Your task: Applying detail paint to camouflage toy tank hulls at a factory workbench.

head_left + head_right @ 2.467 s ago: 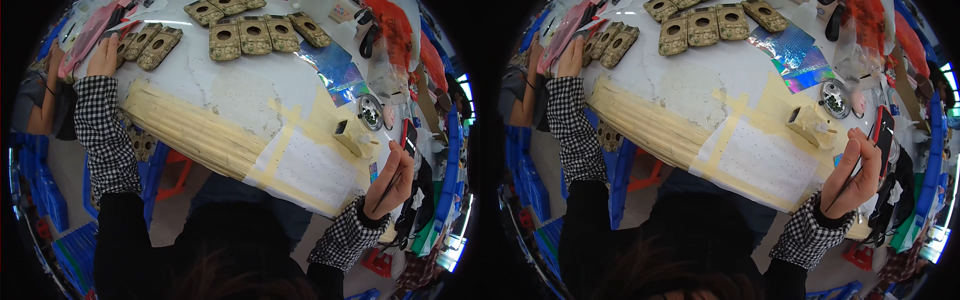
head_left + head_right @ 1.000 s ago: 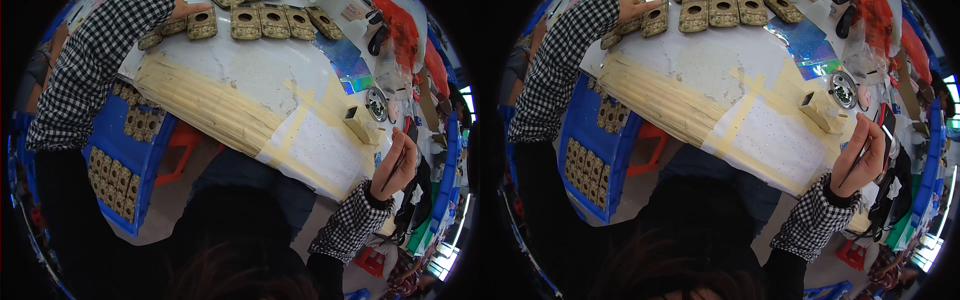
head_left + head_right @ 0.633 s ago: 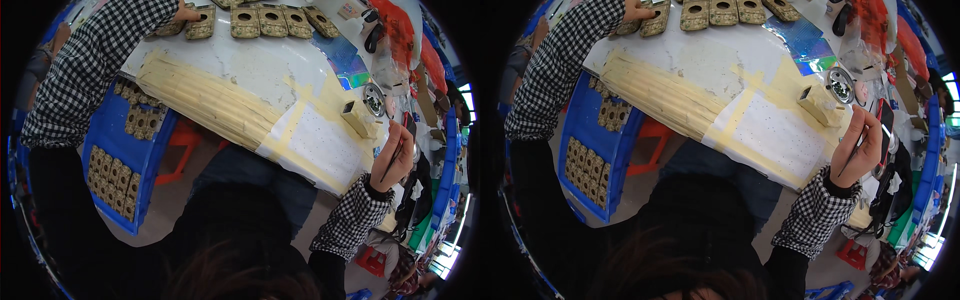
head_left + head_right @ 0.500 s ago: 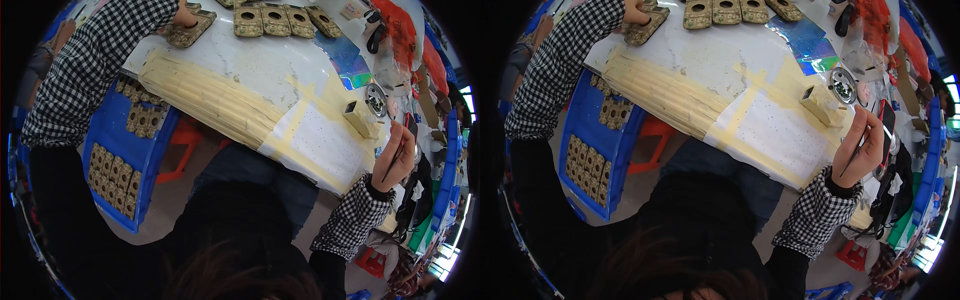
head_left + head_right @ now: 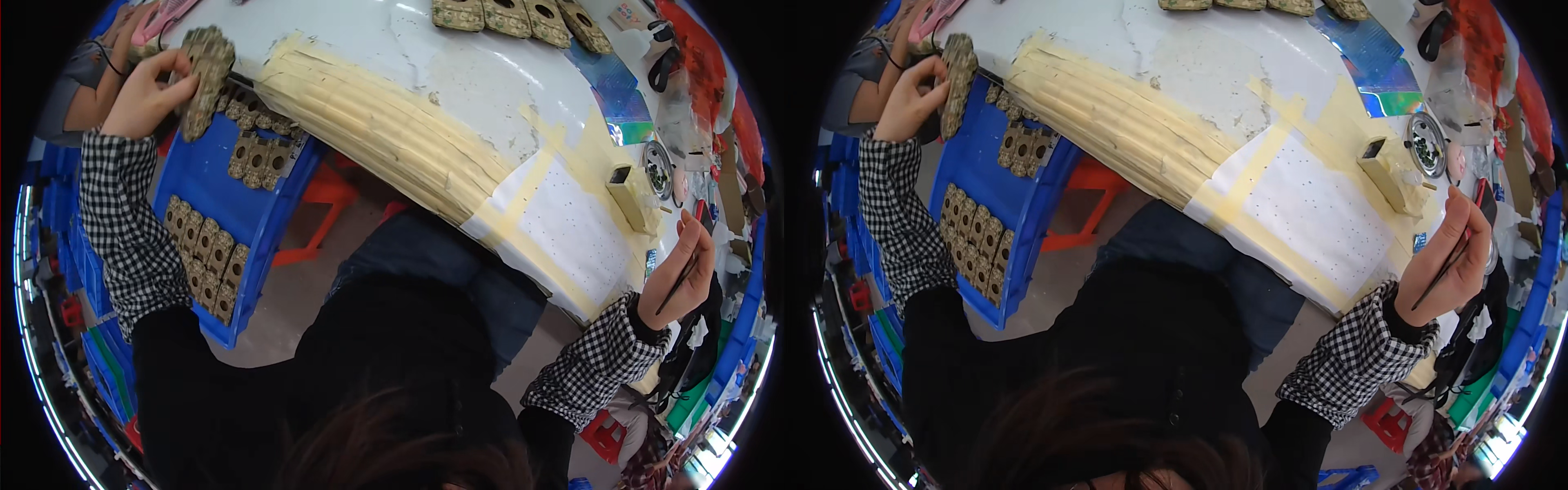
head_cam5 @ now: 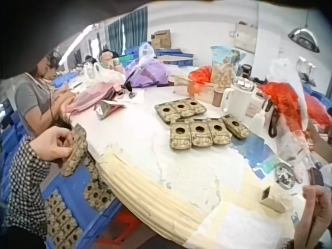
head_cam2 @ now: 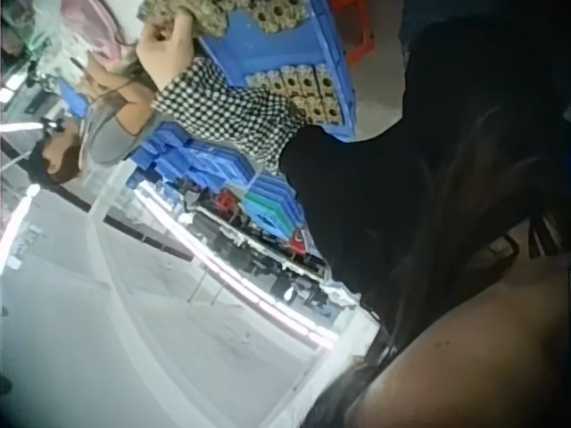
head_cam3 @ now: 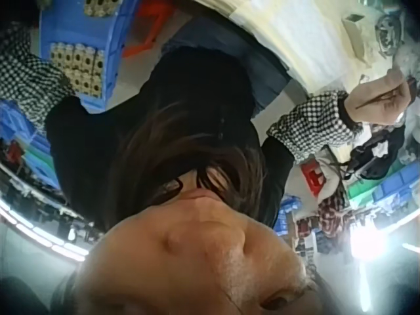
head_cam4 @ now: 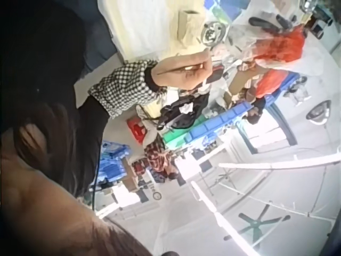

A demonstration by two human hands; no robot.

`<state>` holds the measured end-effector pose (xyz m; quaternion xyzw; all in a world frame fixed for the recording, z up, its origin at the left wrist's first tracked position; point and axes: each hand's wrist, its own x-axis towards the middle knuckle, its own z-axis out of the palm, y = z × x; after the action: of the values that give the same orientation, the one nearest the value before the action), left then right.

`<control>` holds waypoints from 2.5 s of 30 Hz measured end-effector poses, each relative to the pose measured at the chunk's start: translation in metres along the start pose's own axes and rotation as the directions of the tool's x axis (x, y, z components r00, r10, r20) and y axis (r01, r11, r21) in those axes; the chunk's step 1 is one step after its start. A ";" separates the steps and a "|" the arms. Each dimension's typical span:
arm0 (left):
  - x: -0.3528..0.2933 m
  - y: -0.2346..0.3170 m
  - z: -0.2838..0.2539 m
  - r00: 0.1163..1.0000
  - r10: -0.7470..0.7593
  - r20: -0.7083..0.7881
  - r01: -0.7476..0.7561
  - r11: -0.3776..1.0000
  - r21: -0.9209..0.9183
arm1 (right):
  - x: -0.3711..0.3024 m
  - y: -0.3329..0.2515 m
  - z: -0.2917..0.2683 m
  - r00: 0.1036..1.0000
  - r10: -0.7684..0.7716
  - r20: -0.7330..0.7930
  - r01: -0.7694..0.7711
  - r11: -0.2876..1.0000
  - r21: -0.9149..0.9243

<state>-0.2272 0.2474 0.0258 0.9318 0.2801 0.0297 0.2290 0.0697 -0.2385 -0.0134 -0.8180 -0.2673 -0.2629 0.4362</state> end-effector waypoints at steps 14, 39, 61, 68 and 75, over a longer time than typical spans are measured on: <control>0.009 -0.162 0.115 0.730 -0.665 0.160 0.365 0.577 0.731 | 0.004 0.006 0.003 1.000 -0.008 0.019 0.008 1.000 0.022; -0.007 -0.232 0.134 0.774 -0.623 0.112 0.588 0.773 0.236 | 0.003 0.002 0.005 0.997 -0.008 0.078 0.008 1.000 -0.002; 0.061 0.119 0.049 0.784 0.451 -0.427 -0.442 0.888 0.128 | 0.003 -0.007 0.000 0.999 0.051 -0.004 -0.050 0.995 0.083; 0.097 0.156 0.101 0.814 0.556 -0.171 -0.545 0.831 0.107 | 0.005 -0.007 -0.004 0.997 0.063 -0.037 -0.061 0.997 0.057; 0.104 0.165 0.140 0.748 0.546 -0.378 -0.475 0.837 0.271 | 0.002 -0.019 -0.004 0.995 -0.095 0.031 0.093 0.995 0.047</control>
<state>-0.0307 0.1238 -0.0340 0.9560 0.0596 0.2789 0.0685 0.0577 -0.2323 0.0011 -0.7985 -0.3186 -0.2635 0.4375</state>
